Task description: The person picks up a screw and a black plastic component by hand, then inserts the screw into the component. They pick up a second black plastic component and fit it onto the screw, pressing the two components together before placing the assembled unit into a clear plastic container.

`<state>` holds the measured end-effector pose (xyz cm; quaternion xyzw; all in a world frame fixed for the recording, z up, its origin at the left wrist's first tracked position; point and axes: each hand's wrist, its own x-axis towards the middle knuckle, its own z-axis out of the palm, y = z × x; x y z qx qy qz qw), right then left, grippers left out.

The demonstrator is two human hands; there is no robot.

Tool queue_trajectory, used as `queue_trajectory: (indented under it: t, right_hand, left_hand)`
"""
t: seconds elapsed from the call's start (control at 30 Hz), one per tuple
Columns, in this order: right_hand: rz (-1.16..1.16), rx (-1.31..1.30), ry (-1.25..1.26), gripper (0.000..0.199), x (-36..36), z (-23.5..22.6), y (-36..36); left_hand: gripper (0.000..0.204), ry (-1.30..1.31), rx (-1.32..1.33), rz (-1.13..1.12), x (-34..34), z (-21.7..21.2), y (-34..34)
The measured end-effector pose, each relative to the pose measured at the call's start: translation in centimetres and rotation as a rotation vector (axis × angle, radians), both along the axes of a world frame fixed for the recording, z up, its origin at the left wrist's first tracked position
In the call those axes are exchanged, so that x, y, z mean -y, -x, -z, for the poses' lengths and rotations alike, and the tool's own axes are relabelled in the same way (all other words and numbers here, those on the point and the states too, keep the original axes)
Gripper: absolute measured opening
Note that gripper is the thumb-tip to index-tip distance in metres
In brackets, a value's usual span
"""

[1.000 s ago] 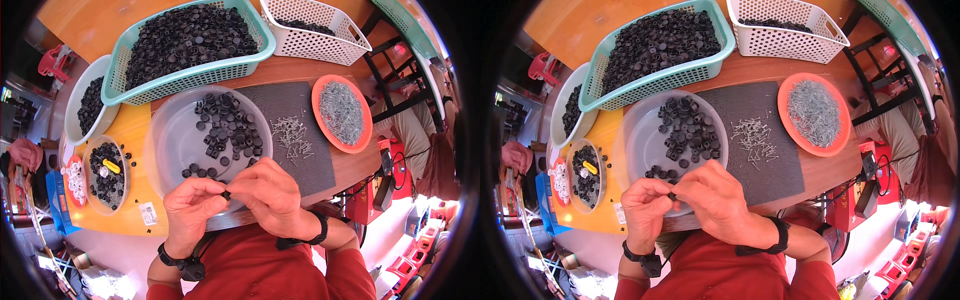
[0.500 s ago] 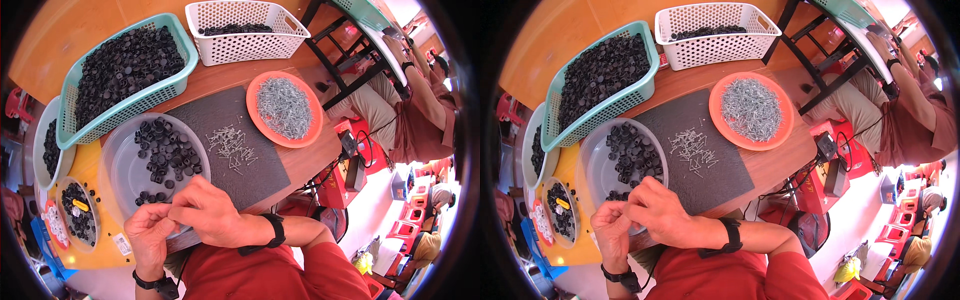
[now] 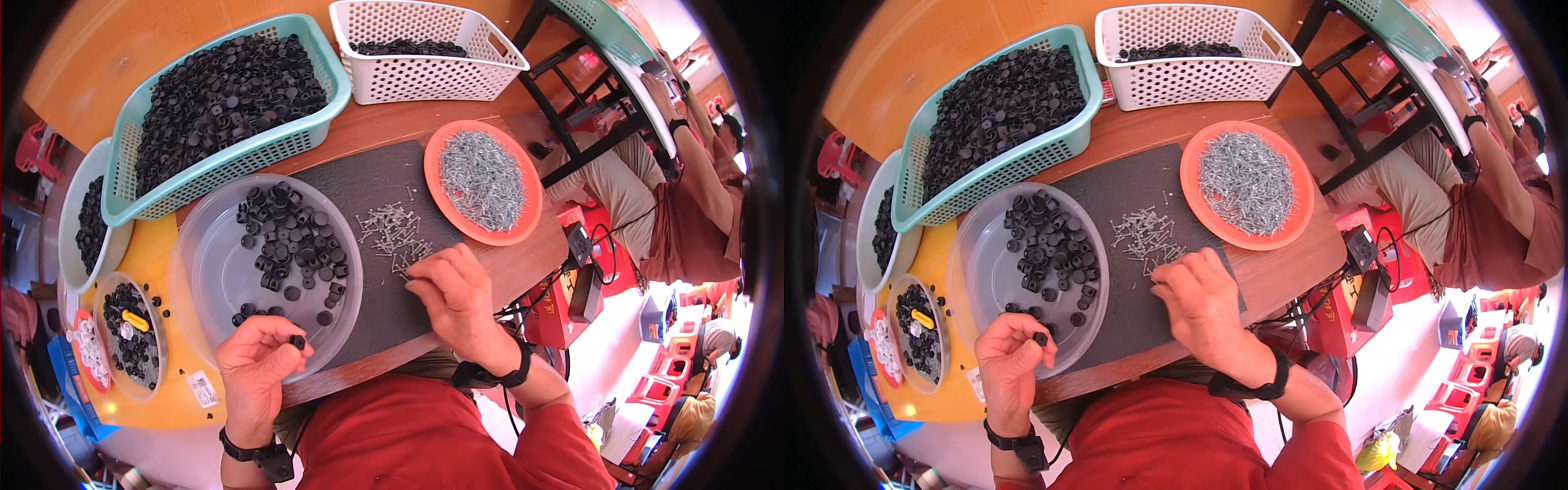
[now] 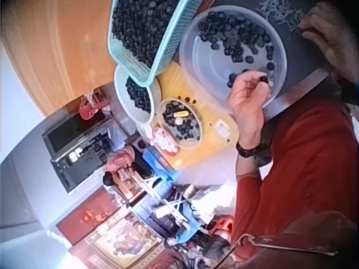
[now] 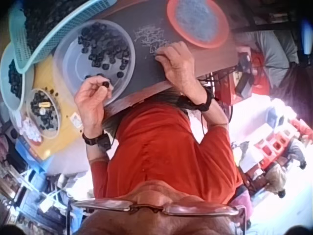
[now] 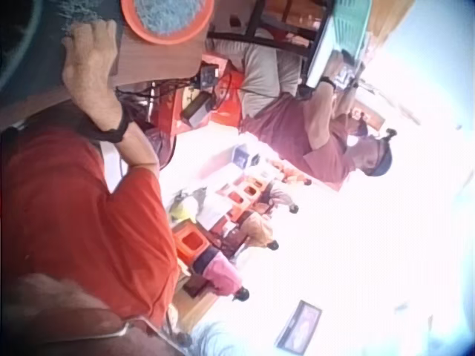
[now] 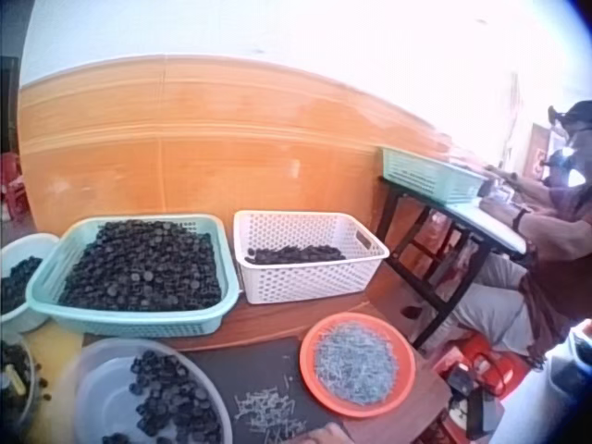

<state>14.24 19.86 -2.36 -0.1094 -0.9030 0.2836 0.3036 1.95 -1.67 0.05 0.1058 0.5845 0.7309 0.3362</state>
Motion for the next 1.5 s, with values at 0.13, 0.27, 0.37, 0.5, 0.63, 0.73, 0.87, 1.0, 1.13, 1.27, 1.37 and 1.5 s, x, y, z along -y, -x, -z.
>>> queue_trajectory:
  t: [0.13, 0.27, 0.37, 0.5, 0.63, 0.73, 0.87, 1.0, 1.13, 1.27, 1.37, 1.5]
  right_hand:
    - [0.035, 0.117, -0.137, 0.022, 0.1, 1.2, 0.1]
    - [-0.015, 0.115, -0.233, 0.023, 0.2, 1.6, 0.7]
    - [-0.046, 0.124, -0.2, 0.021, 0.3, 1.3, 0.6]
    - [-0.174, 0.112, 0.066, 0.024, 0.9, -1.0, 0.4]
    - [-0.294, 0.027, 0.264, 0.026, 2.0, -3.2, 1.0]
    - [-0.281, -0.061, 0.541, 0.023, 3.9, -4.1, 2.0]
    - [-0.339, -0.152, 0.687, 0.021, 5.9, -3.4, 3.1]
    - [-0.338, -0.197, 0.618, 0.019, 7.0, -2.9, 3.5]
    - [-0.326, -0.224, 0.574, 0.018, 7.2, -2.8, 3.8]
    - [-0.334, -0.258, 0.386, 0.018, 7.1, -2.6, 3.9]
    - [-0.325, -0.28, 0.282, 0.021, 7.1, -2.7, 3.9]
    - [-0.331, -0.287, 0.22, 0.026, 7.0, -2.6, 3.9]
  left_hand:
    - [0.025, -0.004, 0.005, -0.005, -0.2, -0.2, 0.1]
    - [0.023, -0.026, 0.005, -0.021, 0.1, 0.0, 0.2]
    - [0.021, -0.022, 0.017, -0.014, 0.2, 0.0, 0.4]
    - [0.016, -0.037, 0.033, -0.013, 0.4, -0.2, 0.2]
    - [0.016, -0.107, 0.15, 0.047, -0.1, -0.5, 0.3]
    - [0.021, -0.245, 0.187, 0.108, 0.2, 0.2, 0.4]
    - [0.023, -0.27, 0.219, 0.101, 0.3, 0.5, 0.0]
    - [0.023, -0.291, 0.223, 0.074, 0.4, 0.5, -0.1]
    - [0.023, -0.278, 0.2, 0.07, 0.5, 0.6, -0.1]
    - [0.024, -0.265, 0.197, 0.053, 0.6, 0.6, -0.2]
    - [0.024, -0.253, 0.164, 0.04, 0.7, 0.7, -0.3]
    - [0.023, -0.239, 0.134, 0.031, 0.6, 0.5, -0.4]
